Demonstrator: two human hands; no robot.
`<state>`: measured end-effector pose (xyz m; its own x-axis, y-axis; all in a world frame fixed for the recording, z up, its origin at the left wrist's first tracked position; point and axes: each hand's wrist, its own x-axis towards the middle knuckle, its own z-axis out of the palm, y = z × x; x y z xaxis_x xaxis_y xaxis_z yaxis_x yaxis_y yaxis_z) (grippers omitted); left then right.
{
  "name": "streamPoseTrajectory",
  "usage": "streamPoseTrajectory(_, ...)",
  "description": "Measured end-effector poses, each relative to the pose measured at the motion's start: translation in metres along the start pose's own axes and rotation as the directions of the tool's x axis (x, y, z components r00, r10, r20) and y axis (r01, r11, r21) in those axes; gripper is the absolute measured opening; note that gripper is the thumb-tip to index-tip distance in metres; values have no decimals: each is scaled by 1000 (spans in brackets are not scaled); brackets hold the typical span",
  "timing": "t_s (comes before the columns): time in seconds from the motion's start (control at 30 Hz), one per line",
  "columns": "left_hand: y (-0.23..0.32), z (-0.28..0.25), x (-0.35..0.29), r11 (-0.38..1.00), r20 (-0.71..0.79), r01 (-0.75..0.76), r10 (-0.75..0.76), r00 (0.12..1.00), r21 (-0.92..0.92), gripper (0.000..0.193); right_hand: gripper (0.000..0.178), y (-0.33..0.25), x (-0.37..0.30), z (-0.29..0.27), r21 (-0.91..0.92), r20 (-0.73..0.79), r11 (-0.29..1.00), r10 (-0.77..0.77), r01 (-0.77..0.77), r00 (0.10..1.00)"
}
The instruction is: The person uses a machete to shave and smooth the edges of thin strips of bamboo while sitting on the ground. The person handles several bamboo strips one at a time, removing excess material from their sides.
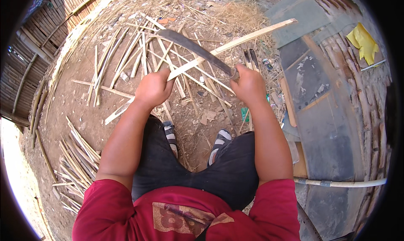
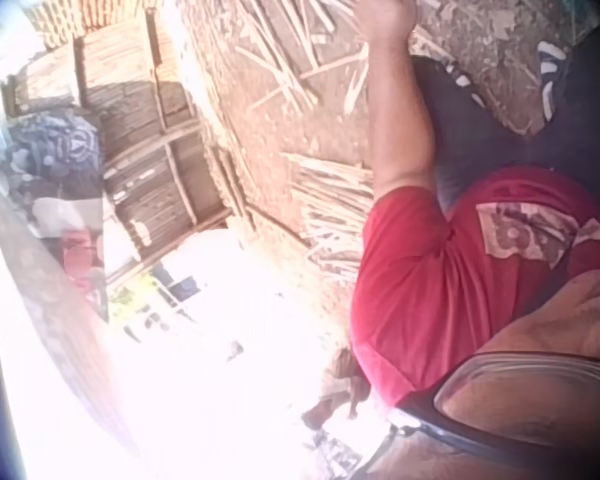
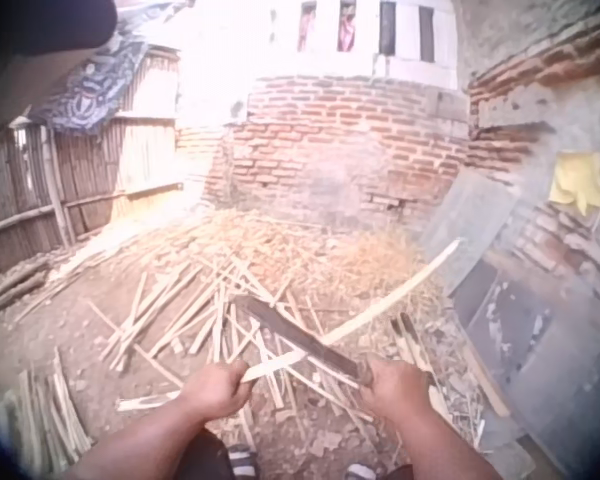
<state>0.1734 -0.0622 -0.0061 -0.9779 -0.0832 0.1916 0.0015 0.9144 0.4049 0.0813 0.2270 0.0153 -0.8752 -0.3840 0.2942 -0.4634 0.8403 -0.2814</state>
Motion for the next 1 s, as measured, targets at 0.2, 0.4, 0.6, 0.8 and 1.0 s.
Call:
streamPoseTrajectory(0.2,-2,7,7,999,33,18,-19,999,32,23,28,2,-8,7,-41,21,997,-64,65,998)
streamPoseTrajectory(0.4,8,-1,4,999,-50,28,-29,998,-20,24,29,22,2,-9,-27,-18,998,53,-54,998)
streamPoseTrajectory(0.6,-1,12,10,998,45,-8,6,999,56,24,27,9,-11,4,-76,28,996,-41,43,999)
streamPoseTrajectory(0.8,0,13,6,999,-41,-43,43,998,11,24,26,21,-2,-5,32,-25,997,69,-68,997)
streamPoseTrajectory(1.0,-9,20,10,997,23,-52,51,998,54,25,24,33,-9,5,-27,29,999,19,-18,999)
